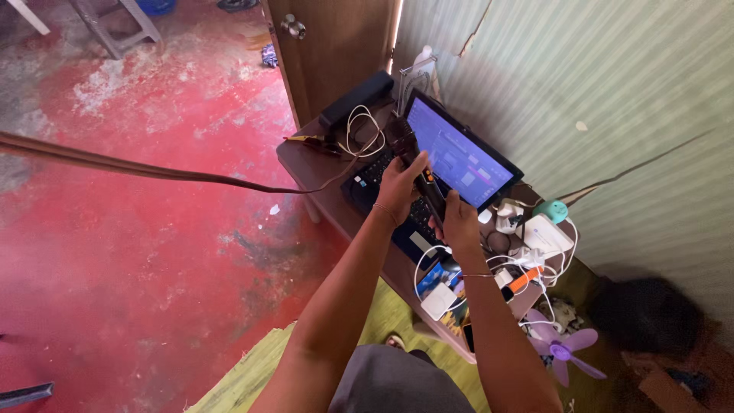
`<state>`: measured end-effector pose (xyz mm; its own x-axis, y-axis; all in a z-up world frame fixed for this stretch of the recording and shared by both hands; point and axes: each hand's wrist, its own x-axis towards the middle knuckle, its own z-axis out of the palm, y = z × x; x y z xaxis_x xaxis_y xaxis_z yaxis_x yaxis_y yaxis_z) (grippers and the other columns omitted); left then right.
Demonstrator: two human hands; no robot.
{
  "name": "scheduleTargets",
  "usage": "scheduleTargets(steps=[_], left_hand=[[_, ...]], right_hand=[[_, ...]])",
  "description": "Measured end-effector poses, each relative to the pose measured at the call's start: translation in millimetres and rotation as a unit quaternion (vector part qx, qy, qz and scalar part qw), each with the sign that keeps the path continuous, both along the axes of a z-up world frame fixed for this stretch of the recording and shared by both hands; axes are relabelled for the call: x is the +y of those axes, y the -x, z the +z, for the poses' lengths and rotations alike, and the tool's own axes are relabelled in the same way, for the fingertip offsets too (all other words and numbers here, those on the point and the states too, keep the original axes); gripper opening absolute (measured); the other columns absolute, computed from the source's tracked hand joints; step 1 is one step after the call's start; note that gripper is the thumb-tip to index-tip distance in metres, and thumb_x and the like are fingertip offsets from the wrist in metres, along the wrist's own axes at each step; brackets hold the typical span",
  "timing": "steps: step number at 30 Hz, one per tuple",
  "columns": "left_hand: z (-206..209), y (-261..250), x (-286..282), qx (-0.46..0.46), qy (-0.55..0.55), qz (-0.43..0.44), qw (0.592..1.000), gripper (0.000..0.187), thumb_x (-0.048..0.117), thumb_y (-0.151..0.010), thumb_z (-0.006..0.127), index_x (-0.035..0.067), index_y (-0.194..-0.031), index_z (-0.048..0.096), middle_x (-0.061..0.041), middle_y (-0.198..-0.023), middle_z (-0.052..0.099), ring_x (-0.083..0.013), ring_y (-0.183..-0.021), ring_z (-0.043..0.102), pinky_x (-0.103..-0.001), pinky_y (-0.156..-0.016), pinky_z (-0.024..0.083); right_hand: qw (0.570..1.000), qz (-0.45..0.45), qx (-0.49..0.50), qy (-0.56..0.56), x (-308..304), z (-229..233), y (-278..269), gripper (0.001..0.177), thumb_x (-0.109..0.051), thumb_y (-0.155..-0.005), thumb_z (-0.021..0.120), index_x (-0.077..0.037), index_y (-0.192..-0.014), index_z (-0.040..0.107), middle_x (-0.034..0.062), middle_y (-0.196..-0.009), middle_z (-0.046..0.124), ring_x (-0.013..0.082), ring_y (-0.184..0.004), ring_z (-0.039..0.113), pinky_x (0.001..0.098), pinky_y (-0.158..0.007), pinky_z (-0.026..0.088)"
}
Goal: The person organizes a cluttered desk by handling various electronic devices and accessories. They pick up and place down a smartphone, a smartwatch, a microphone, and multiple charging cables and adapters, attempting to arrange them on the desk surface.
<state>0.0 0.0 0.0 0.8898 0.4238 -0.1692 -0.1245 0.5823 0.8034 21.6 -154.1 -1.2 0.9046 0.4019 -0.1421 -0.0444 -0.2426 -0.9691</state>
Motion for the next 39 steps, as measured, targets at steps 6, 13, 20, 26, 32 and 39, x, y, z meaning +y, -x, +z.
scheduleTargets(steps=[6, 13, 20, 26, 32, 39], left_hand=[[-20, -14, 10, -0.01, 0.086, -0.025, 0.996, 0.023, 0.024, -0.097, 0.063, 0.006, -0.111, 0.06, -0.005, -0.098, 0.066, -0.0229, -0.1, 0.069, -0.038, -0.082, 0.056], [4, -13, 12, -0.074, 0.084, -0.121, 0.986, 0.024, 0.018, -0.095, 0.07, 0.002, -0.108, 0.058, -0.01, -0.102, 0.065, -0.0316, -0.106, 0.072, -0.043, -0.091, 0.058], [34, 1, 27, -0.054, 0.099, -0.161, 0.98, 0.022, 0.017, -0.087, 0.077, 0.002, -0.095, 0.062, -0.008, -0.084, 0.065, -0.0241, -0.075, 0.07, -0.039, -0.066, 0.061], [26, 6, 22, -0.002, 0.062, -0.038, 0.997, 0.019, 0.01, -0.083, 0.078, 0.007, -0.08, 0.06, -0.003, -0.065, 0.057, -0.0156, -0.051, 0.057, -0.032, -0.048, 0.049], [22, 1, 21, 0.024, 0.042, -0.001, 0.999, 0.019, 0.007, -0.082, 0.076, 0.008, -0.077, 0.058, -0.003, -0.064, 0.057, -0.0158, -0.05, 0.057, -0.032, -0.047, 0.048], [30, -4, 14, 0.056, 0.017, 0.01, 0.998, 0.015, 0.005, -0.081, 0.074, 0.005, -0.077, 0.059, -0.004, -0.063, 0.057, -0.0157, -0.048, 0.055, -0.032, -0.046, 0.047]], right_hand=[[0.968, 0.054, 0.175, -0.171, -3, 11, 5, 0.038, -0.036, -0.102, 0.047, -0.002, -0.108, 0.062, 0.0107, -0.089, 0.075, 0.016, -0.068, 0.072, 0.0306, -0.061, 0.06], [0.938, 0.241, 0.19, -0.163, 1, 18, -2, 0.027, -0.014, -0.089, 0.076, -0.001, -0.108, 0.062, 0.0153, -0.09, 0.074, 0.0174, -0.062, 0.063, 0.03, -0.055, 0.051], [0.936, 0.196, 0.256, -0.137, 20, 8, 17, 0.021, -0.013, -0.087, 0.078, -0.004, -0.087, 0.058, 0.0031, -0.061, 0.054, 0.0145, -0.043, 0.052, 0.0295, -0.039, 0.039], [0.974, 0.139, 0.175, -0.033, 37, 13, 31, 0.024, -0.012, -0.086, 0.076, -0.003, -0.069, 0.062, 0.0023, -0.055, 0.053, 0.0127, -0.042, 0.051, 0.0295, -0.038, 0.037], [0.986, 0.112, 0.125, -0.017, 42, 15, 37, 0.027, -0.013, -0.086, 0.074, -0.003, -0.065, 0.06, 0.002, -0.052, 0.054, 0.0117, -0.039, 0.05, 0.029, -0.037, 0.038], [0.996, 0.049, 0.075, 0.022, 47, 9, 40, 0.032, -0.021, -0.085, 0.078, -0.005, -0.067, 0.057, 0.0036, -0.049, 0.055, 0.0123, -0.037, 0.051, 0.0297, -0.036, 0.038]])
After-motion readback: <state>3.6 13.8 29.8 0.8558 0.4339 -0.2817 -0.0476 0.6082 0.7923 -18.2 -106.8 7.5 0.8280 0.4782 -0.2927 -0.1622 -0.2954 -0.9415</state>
